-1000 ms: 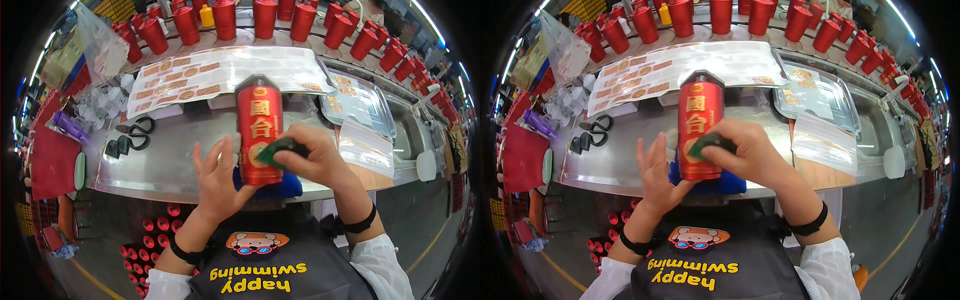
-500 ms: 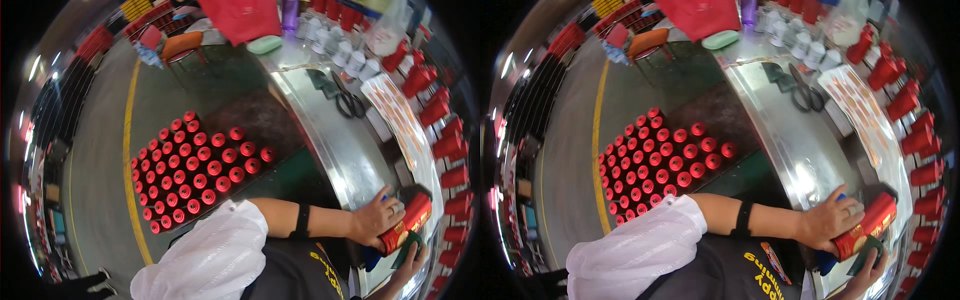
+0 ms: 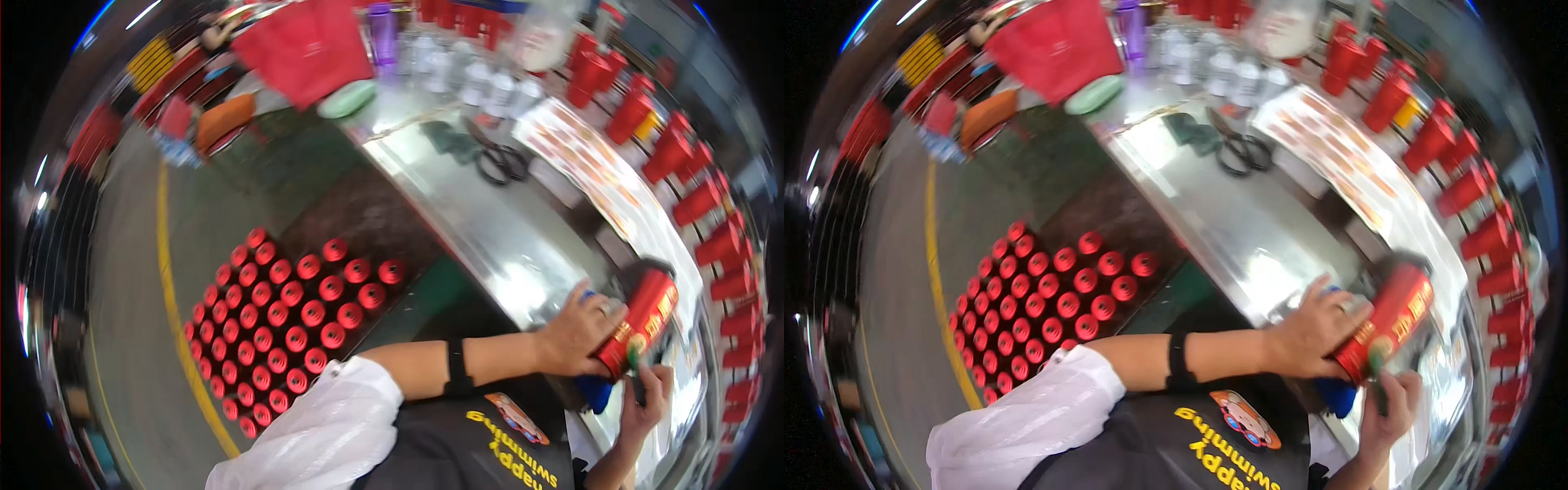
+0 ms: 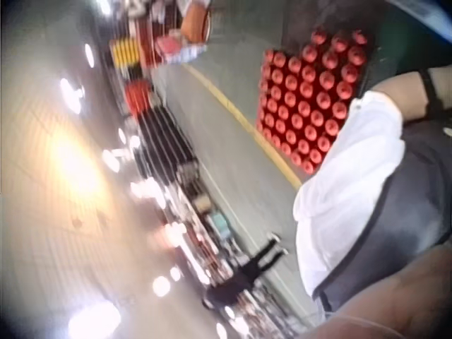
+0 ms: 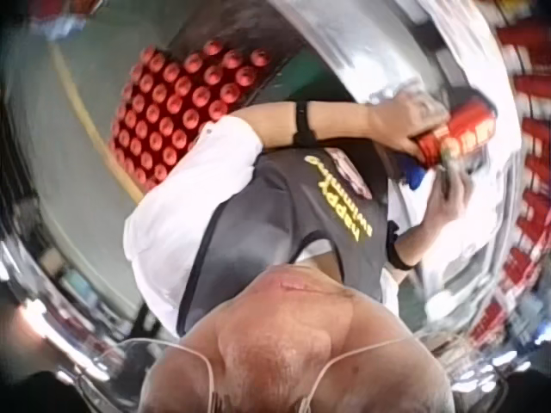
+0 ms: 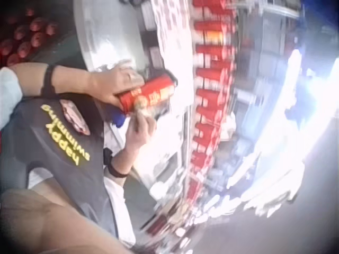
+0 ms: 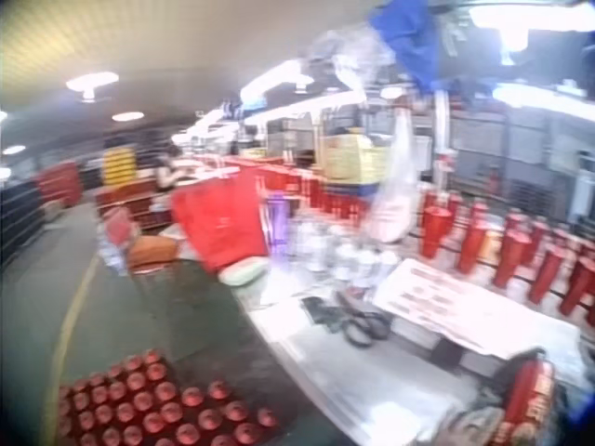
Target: Wiping red metal cans and applying adhesive labels or seals on a production line.
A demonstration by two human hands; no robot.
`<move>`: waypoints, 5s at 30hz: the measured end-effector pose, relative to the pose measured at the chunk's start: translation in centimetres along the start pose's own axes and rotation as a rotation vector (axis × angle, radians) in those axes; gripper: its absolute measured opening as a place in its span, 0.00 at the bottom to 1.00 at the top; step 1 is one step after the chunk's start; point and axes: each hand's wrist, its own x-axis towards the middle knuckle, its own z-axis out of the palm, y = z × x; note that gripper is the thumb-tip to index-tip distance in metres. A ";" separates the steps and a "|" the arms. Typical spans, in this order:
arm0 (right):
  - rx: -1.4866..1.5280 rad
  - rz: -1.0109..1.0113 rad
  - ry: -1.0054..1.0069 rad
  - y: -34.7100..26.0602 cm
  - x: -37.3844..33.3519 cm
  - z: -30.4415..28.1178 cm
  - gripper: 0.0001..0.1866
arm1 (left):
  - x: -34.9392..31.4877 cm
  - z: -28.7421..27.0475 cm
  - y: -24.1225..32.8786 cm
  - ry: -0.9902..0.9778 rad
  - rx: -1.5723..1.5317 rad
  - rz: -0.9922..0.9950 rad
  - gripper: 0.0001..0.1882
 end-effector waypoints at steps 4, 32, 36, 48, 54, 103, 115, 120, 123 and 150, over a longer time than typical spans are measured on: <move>0.101 0.157 0.091 -0.5 0.3 -0.4 0.16 | 0.0 -0.8 -0.8 -0.024 -0.009 0.063 0.51; 0.233 0.143 0.114 0.3 -1.8 0.5 0.17 | 0.3 -2.0 -1.1 -0.182 -0.057 -0.026 0.51; 0.621 0.078 -0.076 -0.2 -2.6 0.5 0.17 | 0.1 -2.0 -1.0 -0.187 -0.048 -0.032 0.52; 0.685 0.611 0.154 -0.7 -2.1 2.2 0.07 | 0.6 -3.2 0.7 -0.098 0.019 0.036 0.47; 0.691 0.735 0.151 -0.8 -2.4 2.8 0.10 | 0.0 -3.5 1.3 -0.106 0.140 0.293 0.35; 0.447 0.556 0.114 3.8 5.7 -0.9 0.10 | 7.0 -5.1 -0.2 -0.275 0.238 0.345 0.45; -0.185 -0.257 0.018 4.3 9.7 1.0 0.09 | 1.9 -3.9 0.7 -0.279 0.091 0.068 0.55; 0.565 -0.057 -0.285 3.3 6.1 -0.2 0.07 | 1.3 -3.9 -0.7 -0.349 0.107 0.096 0.57; 0.282 0.464 0.317 8.3 6.7 2.1 0.09 | 1.1 -3.3 -0.9 -0.326 0.068 0.077 0.57; 0.337 0.385 0.171 7.5 4.9 1.4 0.10 | 0.5 -2.9 -1.2 -0.340 0.007 -0.033 0.49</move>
